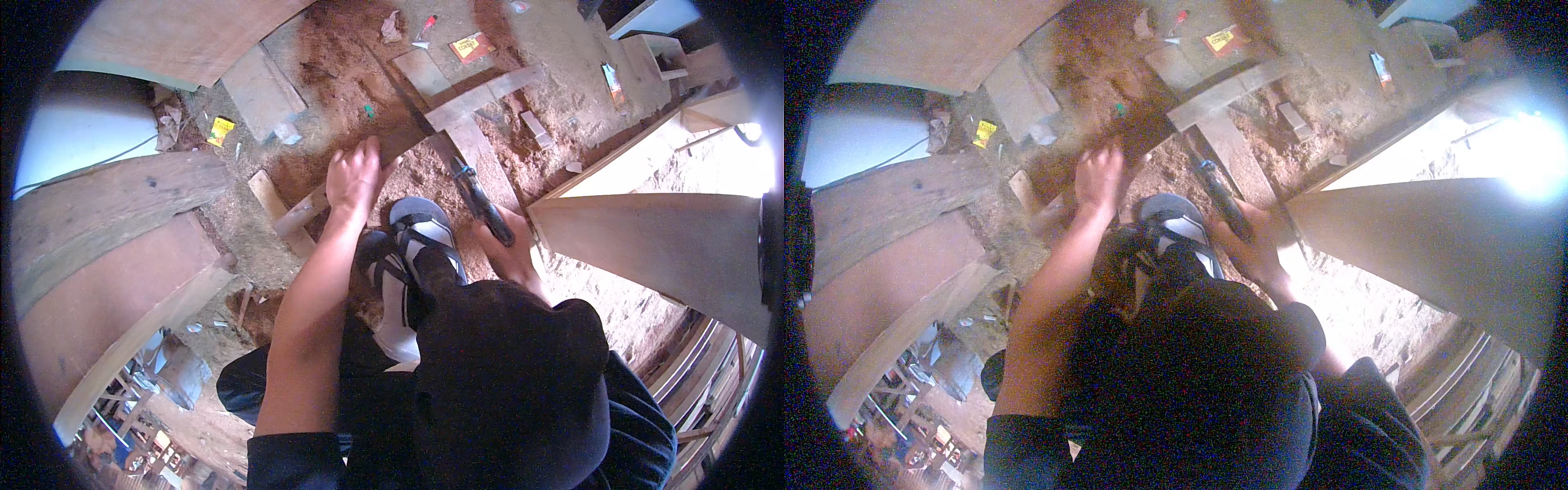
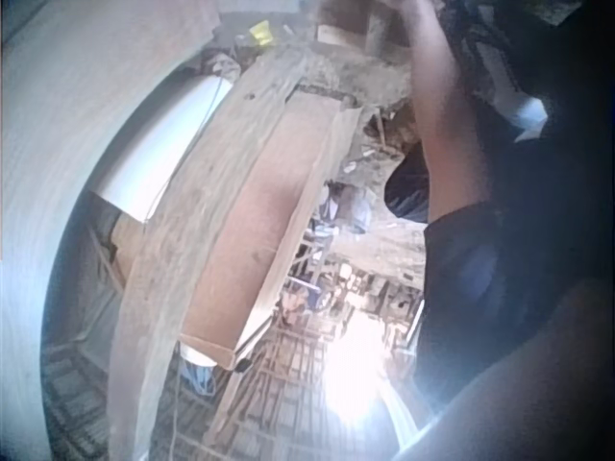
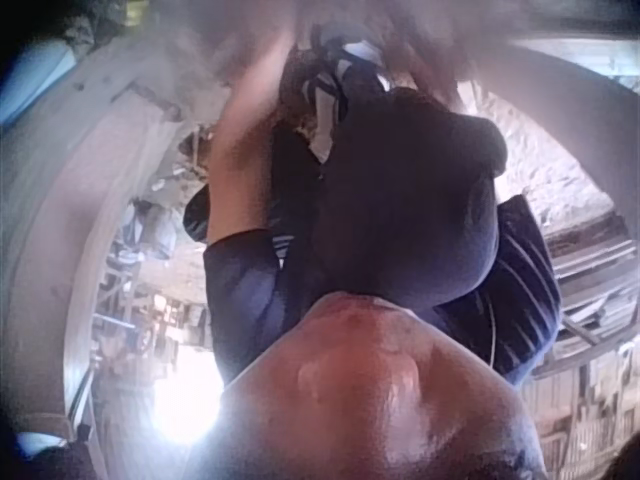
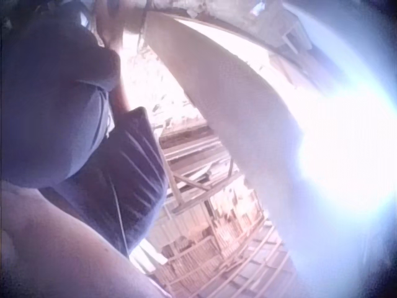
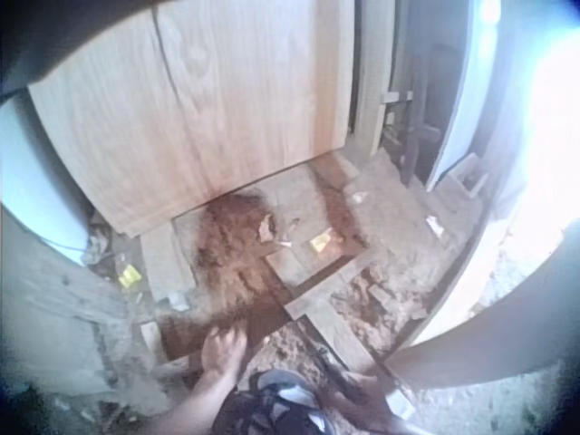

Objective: The person is sawing a piece of wood using a hand saw. They hold the wood steady with one hand and use the saw with the other to cut through the material.

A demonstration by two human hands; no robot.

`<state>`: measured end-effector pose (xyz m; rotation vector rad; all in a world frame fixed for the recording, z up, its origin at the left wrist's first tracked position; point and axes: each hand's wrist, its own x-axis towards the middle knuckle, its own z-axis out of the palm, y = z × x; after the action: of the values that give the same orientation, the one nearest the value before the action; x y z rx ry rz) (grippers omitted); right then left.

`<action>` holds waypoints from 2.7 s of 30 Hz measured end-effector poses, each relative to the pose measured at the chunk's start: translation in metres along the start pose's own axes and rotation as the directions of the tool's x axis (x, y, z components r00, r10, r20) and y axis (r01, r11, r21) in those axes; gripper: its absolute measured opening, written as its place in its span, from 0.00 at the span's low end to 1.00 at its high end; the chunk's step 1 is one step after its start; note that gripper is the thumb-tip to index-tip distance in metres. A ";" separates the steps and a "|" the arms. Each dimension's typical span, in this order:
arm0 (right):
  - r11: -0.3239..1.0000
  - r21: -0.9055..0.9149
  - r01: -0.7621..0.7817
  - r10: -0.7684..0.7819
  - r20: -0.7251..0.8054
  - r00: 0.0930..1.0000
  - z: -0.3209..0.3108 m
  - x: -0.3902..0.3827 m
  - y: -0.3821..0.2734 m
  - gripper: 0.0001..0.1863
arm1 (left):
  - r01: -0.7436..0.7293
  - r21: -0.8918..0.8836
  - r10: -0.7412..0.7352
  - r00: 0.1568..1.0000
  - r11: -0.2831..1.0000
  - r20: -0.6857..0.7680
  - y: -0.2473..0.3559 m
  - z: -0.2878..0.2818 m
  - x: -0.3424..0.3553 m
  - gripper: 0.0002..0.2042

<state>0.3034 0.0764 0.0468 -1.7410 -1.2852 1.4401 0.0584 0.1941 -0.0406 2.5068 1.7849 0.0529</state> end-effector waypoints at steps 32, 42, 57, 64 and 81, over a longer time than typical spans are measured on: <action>1.000 0.017 0.015 -0.014 -0.015 1.000 0.009 0.002 0.014 0.07 | -0.007 -0.039 0.010 0.998 0.999 0.058 0.002 -0.003 0.004 0.25; 0.999 0.025 -0.035 0.035 0.004 0.999 -0.006 -0.052 0.064 0.21 | -0.023 0.036 0.026 0.995 0.999 -0.095 -0.002 -0.002 -0.001 0.24; 0.974 0.150 0.171 -0.155 -0.114 0.981 0.000 -0.042 0.056 0.10 | -0.061 0.047 0.067 0.989 0.997 -0.129 0.011 -0.004 0.006 0.24; 0.980 0.200 0.002 -0.003 0.002 1.000 -0.001 0.005 0.013 0.09 | 0.063 -0.044 -0.066 0.995 0.997 -0.071 0.011 -0.004 0.004 0.25; 0.995 0.032 0.095 -0.094 -0.036 0.995 0.003 0.011 0.015 0.07 | 0.007 0.022 -0.005 0.996 1.000 -0.091 0.008 -0.006 0.008 0.26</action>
<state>0.3048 0.0803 0.0283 -1.6539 -1.2999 1.3648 0.0679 0.1994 -0.0343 2.5529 1.8359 0.1499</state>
